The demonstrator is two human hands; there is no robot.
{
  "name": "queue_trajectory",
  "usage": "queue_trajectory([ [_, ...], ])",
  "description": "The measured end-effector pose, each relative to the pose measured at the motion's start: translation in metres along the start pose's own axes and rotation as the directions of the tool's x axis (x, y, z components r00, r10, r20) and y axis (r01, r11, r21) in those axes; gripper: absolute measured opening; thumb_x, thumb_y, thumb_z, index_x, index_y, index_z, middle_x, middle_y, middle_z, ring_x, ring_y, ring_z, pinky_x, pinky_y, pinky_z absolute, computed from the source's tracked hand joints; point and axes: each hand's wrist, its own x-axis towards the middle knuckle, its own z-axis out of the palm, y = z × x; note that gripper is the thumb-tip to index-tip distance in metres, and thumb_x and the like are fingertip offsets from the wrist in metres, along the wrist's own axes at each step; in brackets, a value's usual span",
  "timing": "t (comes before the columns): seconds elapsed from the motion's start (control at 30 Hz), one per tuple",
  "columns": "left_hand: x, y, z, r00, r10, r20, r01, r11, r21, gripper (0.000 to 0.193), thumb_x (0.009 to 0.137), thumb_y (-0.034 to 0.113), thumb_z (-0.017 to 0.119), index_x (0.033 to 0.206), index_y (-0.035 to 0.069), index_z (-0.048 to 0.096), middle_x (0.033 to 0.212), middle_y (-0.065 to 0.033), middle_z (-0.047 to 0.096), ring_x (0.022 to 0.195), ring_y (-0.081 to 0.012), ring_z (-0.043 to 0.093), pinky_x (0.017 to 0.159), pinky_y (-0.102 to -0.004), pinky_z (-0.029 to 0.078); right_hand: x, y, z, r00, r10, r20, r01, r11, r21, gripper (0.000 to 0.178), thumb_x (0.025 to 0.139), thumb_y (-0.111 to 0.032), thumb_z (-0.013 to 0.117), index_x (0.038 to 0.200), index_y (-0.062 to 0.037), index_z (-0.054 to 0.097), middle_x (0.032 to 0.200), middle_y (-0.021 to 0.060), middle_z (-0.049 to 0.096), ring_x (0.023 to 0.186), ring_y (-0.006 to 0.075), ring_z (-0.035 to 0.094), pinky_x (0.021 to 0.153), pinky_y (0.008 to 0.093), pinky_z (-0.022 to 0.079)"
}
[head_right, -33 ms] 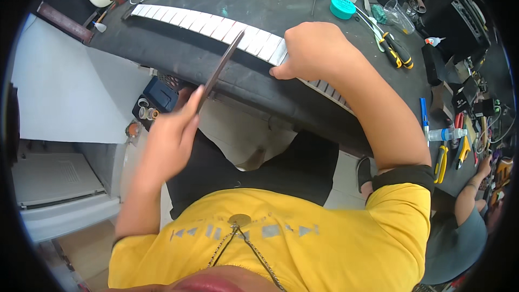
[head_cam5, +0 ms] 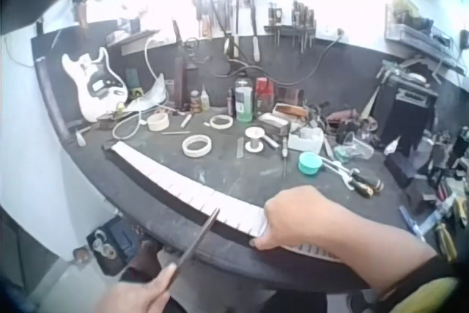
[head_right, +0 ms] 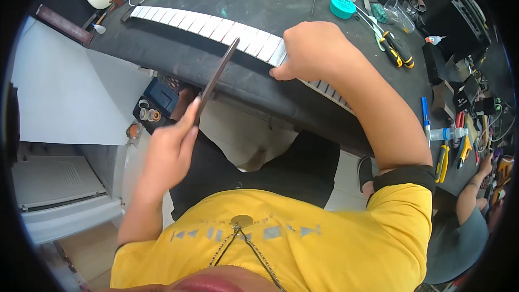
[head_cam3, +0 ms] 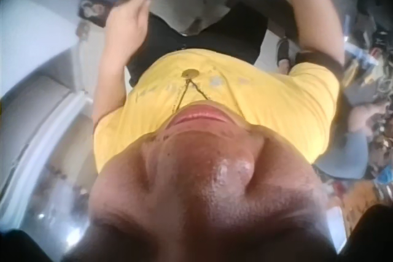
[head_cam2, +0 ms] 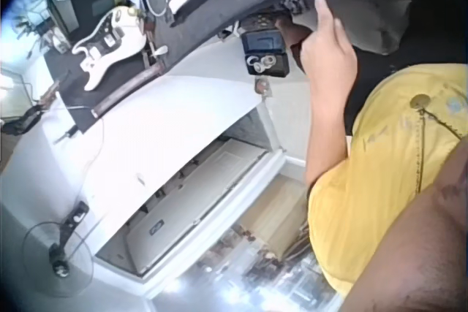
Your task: The person uses a hand file to smooth the edges of the frets on a detached guitar neck. They move the file repeatedly along the side of the neck, covering the length of the fretboard while holding the neck steady with the other hand.
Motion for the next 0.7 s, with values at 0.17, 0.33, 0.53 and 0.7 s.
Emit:
queue_trajectory([
  [0.17, 0.069, 0.023, -0.013, 0.999, 0.021, 0.040, -0.025, 0.996, 0.083, 0.056, 0.110, 0.003, 0.066, 0.165, 0.005, 0.062, 0.106, -0.0358, 0.074, 0.092, -0.0553, 0.072, 0.083, -0.0499, 0.060, 0.000, -0.001, -0.002, 1.000, 0.011, 0.007, -0.011, 1.000, 0.003, 0.062, 0.088, -0.062, 0.084, 0.096, -0.0005, 0.088, 0.089, 0.0185, 0.084, 0.088, 0.0375, 0.084, 0.083, 0.0475, 0.068],
  [0.33, 0.151, 0.024, 0.000, 0.996, 0.089, -0.025, -0.084, 0.986, 0.145, 0.048, 0.114, 0.013, 0.064, 0.161, 0.005, 0.065, 0.106, -0.0350, 0.074, 0.099, -0.0552, 0.072, 0.090, -0.0533, 0.059, 0.000, -0.006, -0.008, 1.000, -0.015, -0.009, 0.015, 1.000, -0.005, 0.064, 0.088, -0.064, 0.084, 0.099, -0.0005, 0.088, 0.091, 0.0185, 0.085, 0.090, 0.0380, 0.084, 0.085, 0.0477, 0.068],
  [0.53, -0.003, 0.004, -0.006, 1.000, 0.029, -0.003, -0.029, 0.994, 0.103, 0.066, 0.107, -0.001, 0.069, 0.171, 0.011, 0.058, 0.097, -0.0342, 0.074, 0.089, -0.0566, 0.073, 0.082, -0.0517, 0.061, 0.000, 0.000, -0.003, 1.000, 0.018, 0.015, -0.019, 0.999, 0.041, 0.063, 0.088, -0.063, 0.086, 0.097, -0.0004, 0.088, 0.091, 0.0184, 0.085, 0.090, 0.0381, 0.084, 0.086, 0.0482, 0.067],
  [0.7, 0.065, 0.029, -0.014, 0.999, 0.019, 0.031, -0.025, 0.981, 0.192, 0.054, 0.111, 0.006, 0.066, 0.164, 0.007, 0.063, 0.098, -0.0328, 0.075, 0.087, -0.0554, 0.072, 0.080, -0.0557, 0.059, 0.001, 0.000, -0.002, 1.000, -0.001, 0.012, 0.001, 1.000, 0.014, 0.063, 0.088, -0.063, 0.086, 0.097, -0.0008, 0.088, 0.091, 0.0186, 0.084, 0.090, 0.0383, 0.084, 0.086, 0.0482, 0.067],
])
